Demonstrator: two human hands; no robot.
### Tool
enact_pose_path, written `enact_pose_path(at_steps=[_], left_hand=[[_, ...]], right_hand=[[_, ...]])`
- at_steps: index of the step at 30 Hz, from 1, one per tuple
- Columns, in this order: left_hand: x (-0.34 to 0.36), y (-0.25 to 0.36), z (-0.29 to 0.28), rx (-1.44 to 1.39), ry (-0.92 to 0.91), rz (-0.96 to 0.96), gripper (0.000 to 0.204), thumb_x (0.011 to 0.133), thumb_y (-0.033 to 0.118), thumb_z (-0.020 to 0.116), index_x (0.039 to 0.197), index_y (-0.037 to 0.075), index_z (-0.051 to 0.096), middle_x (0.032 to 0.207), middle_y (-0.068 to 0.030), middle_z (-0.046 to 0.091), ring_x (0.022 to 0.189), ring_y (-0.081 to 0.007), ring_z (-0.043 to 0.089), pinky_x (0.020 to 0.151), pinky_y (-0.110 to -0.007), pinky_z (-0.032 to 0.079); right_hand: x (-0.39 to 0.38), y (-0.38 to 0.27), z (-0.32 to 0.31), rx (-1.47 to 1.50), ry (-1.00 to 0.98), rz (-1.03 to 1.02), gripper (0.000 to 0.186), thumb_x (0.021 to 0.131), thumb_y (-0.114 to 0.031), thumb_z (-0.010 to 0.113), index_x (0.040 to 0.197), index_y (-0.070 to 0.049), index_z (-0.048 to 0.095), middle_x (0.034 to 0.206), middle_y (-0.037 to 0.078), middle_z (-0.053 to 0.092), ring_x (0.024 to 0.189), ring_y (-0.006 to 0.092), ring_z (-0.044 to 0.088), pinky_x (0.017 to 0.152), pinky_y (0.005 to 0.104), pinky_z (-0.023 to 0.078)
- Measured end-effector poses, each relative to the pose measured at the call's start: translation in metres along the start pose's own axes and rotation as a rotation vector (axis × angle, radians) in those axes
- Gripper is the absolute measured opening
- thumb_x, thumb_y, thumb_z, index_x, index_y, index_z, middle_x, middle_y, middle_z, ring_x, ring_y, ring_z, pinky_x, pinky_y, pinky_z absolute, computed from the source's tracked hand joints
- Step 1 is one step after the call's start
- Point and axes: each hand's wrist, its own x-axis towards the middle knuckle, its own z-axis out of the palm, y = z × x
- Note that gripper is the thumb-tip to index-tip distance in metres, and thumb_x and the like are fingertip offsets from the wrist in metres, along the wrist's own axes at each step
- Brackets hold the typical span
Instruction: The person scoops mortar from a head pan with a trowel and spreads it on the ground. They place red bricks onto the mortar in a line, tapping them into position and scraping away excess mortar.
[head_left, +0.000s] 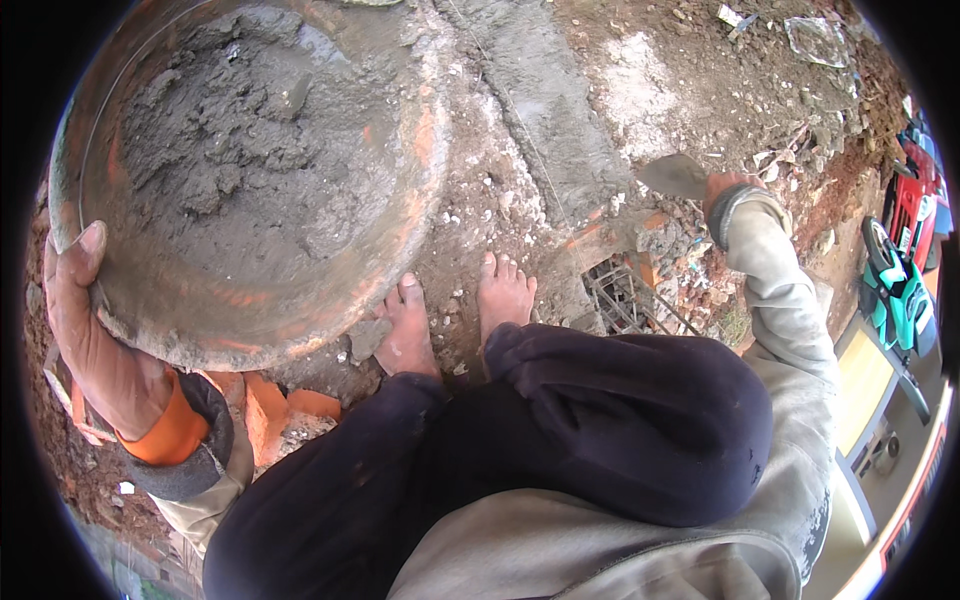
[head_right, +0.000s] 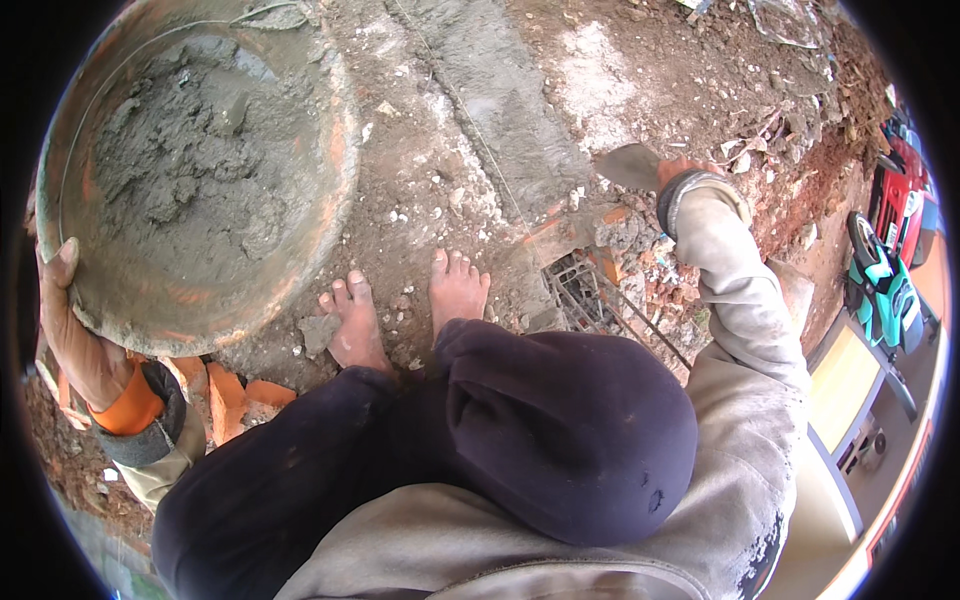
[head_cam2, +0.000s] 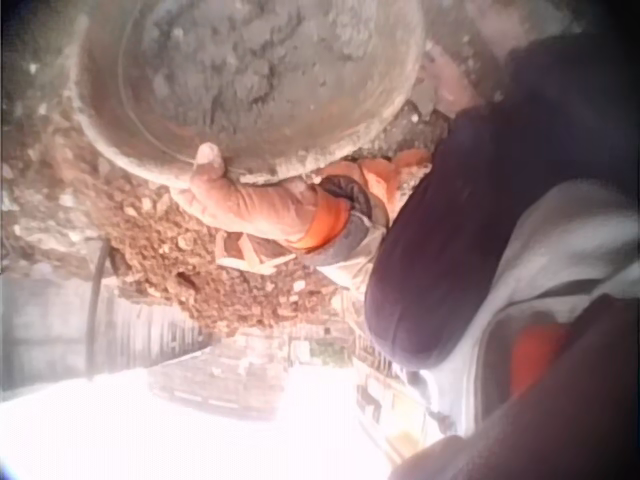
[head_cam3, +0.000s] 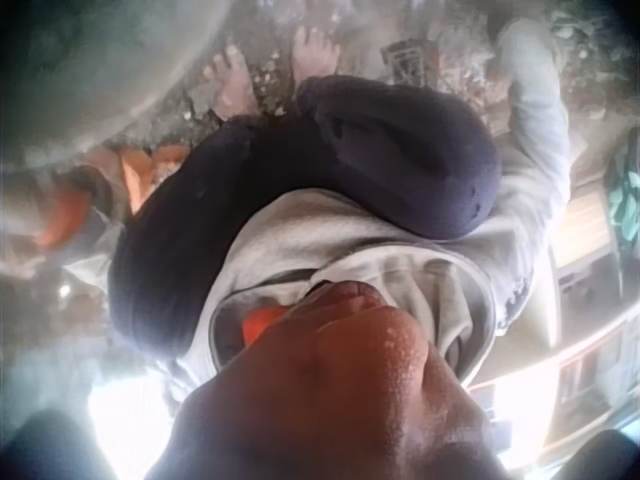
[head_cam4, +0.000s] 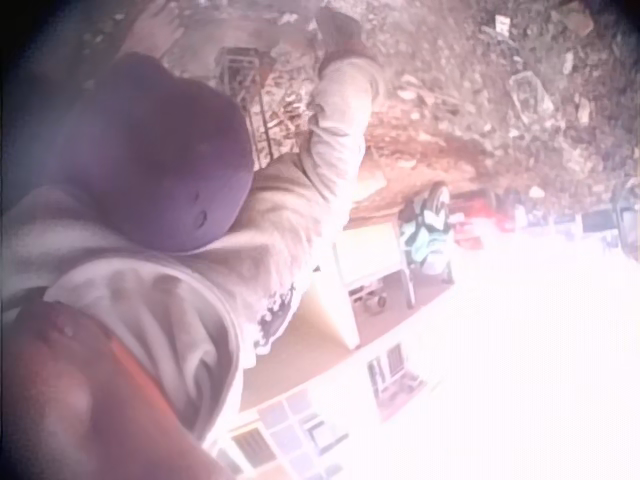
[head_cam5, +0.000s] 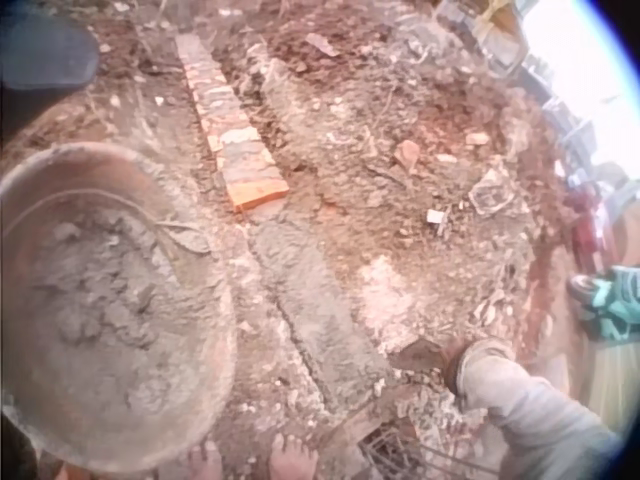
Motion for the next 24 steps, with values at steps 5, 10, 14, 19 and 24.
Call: enact_pose_path(at_steps=[5,10,14,19,24], left_hand=[[0.002,-0.005,-0.009,-0.038,0.001,-0.003,0.041,0.091,0.013,0.052,0.13,-0.001,0.05,0.119,-0.0159,0.061,0.106,-0.024,0.062,0.093,-0.036,0.051],[-0.002,0.001,0.003,0.019,0.026,0.027,0.039,0.091,0.013,0.053,0.127,-0.001,0.052,0.116,-0.015,0.062,0.103,-0.0229,0.062,0.091,-0.035,0.051],[-0.001,0.001,-0.002,0.031,0.057,0.025,0.038,0.09,0.014,0.054,0.124,-0.001,0.053,0.114,-0.0144,0.062,0.101,-0.0221,0.063,0.089,-0.035,0.051],[-0.002,-0.002,-0.009,0.024,0.08,0.011,0.036,0.089,0.014,0.055,0.122,-0.002,0.054,0.111,-0.0138,0.063,0.098,-0.0214,0.063,0.088,-0.034,0.051],[0.001,-0.002,-0.004,0.05,0.034,0.046,0.038,0.088,0.012,0.054,0.123,-0.002,0.054,0.11,-0.0137,0.063,0.099,-0.0214,0.063,0.088,-0.034,0.051]], right_hand=[[-0.002,0.0,-0.009,-0.038,-0.053,0.058,0.04,0.081,-0.034,0.072,0.111,-0.008,0.069,0.109,0.019,0.069,0.098,0.0333,0.068,0.087,0.0455,0.055],[0.008,-0.045,0.004,-0.024,-0.012,-0.113,0.04,0.081,-0.034,0.071,0.111,-0.008,0.069,0.109,0.019,0.068,0.098,0.0338,0.068,0.087,0.0455,0.055],[0.009,-0.004,0.002,-0.003,0.004,-0.017,0.041,0.081,-0.035,0.071,0.111,-0.008,0.069,0.109,0.019,0.068,0.099,0.0343,0.068,0.088,0.0456,0.055],[0.018,0.047,0.007,0.06,0.018,0.142,0.041,0.08,-0.035,0.071,0.111,-0.008,0.069,0.109,0.019,0.068,0.1,0.0348,0.067,0.088,0.0456,0.054],[0.023,0.067,0.026,0.145,0.038,0.201,0.041,0.08,-0.036,0.071,0.111,-0.008,0.069,0.109,0.02,0.068,0.1,0.0354,0.067,0.088,0.0456,0.054]])
